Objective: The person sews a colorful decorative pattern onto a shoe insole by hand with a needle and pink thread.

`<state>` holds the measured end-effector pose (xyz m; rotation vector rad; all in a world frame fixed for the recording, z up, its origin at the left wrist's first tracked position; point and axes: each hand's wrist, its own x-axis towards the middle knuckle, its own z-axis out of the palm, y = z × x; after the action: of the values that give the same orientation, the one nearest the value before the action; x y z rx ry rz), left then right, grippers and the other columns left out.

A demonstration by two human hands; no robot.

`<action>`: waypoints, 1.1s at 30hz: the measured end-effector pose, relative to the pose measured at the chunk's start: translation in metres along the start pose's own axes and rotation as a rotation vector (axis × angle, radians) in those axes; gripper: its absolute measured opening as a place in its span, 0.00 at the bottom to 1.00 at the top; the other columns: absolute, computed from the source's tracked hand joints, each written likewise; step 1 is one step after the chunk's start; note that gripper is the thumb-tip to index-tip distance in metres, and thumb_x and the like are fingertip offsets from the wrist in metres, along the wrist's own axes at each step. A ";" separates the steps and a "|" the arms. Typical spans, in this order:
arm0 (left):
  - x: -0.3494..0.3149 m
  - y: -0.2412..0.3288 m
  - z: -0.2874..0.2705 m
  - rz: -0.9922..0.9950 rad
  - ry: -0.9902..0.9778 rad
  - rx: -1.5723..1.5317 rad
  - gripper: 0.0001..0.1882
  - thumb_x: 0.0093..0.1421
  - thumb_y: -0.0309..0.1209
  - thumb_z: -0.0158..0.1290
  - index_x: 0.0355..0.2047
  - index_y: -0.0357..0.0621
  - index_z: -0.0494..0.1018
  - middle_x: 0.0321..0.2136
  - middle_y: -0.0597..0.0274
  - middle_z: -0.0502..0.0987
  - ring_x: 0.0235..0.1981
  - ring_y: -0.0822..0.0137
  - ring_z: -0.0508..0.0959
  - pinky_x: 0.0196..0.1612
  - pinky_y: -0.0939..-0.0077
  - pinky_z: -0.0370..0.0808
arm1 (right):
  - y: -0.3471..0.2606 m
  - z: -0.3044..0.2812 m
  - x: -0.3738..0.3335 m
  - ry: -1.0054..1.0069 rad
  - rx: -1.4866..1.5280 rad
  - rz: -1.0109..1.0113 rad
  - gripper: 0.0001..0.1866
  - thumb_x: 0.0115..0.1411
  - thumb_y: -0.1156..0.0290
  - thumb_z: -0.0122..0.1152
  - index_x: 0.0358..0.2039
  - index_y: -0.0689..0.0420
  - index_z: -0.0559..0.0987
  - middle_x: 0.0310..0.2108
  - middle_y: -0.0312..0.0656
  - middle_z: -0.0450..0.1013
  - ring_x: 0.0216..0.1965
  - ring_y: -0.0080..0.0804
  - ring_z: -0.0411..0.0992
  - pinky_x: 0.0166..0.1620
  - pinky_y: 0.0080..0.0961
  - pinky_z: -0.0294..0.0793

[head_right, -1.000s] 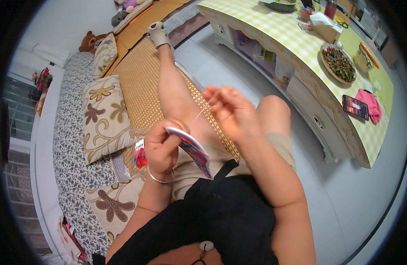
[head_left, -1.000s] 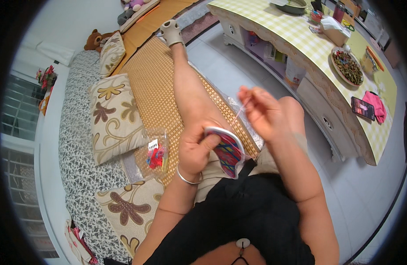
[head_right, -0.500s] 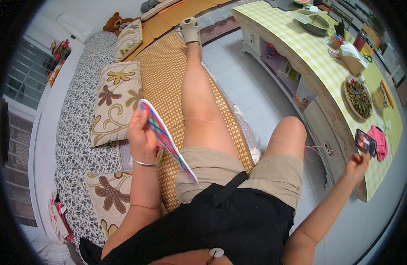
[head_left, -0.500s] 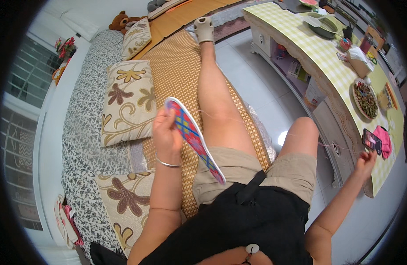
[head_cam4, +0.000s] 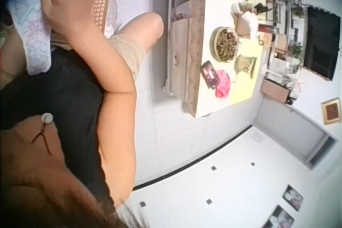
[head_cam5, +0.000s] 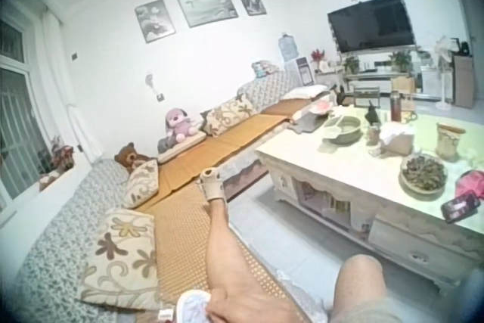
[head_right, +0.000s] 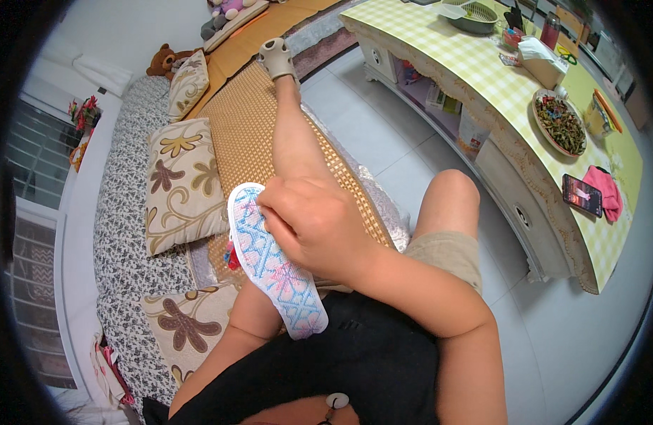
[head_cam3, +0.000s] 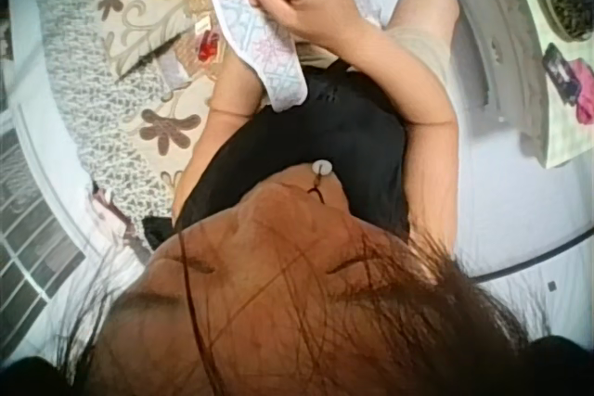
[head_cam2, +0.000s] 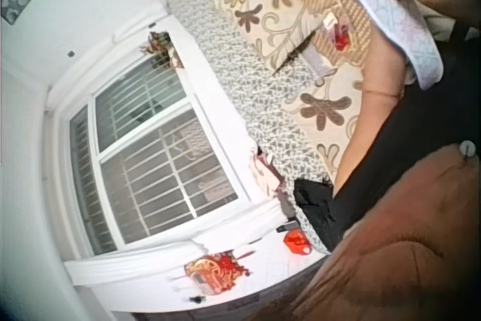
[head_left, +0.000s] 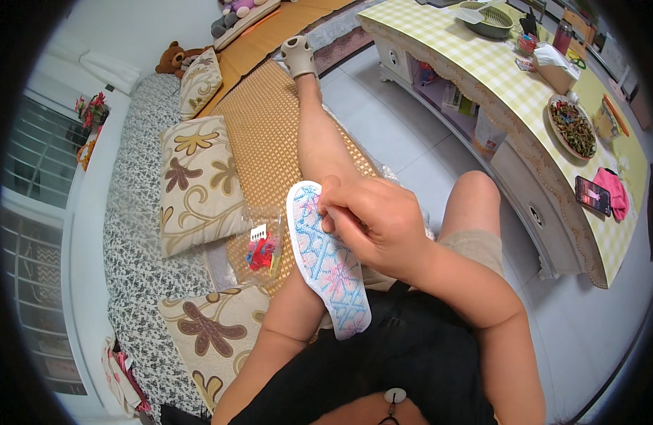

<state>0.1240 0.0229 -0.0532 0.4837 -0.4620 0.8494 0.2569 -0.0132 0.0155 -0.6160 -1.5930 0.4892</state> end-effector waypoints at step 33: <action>0.006 0.003 0.078 -0.005 0.948 1.003 0.07 0.57 0.26 0.51 0.34 0.33 0.72 0.29 0.54 0.78 0.28 0.72 0.78 0.33 0.79 0.76 | 0.037 -0.018 -0.008 -0.153 0.847 0.762 0.05 0.58 0.77 0.58 0.34 0.64 0.79 0.27 0.33 0.74 0.27 0.16 0.68 0.32 0.15 0.68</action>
<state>0.1100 -0.0167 0.0130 0.9034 0.8926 1.1626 0.2788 0.0089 -0.0123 -0.5024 -1.0766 1.6973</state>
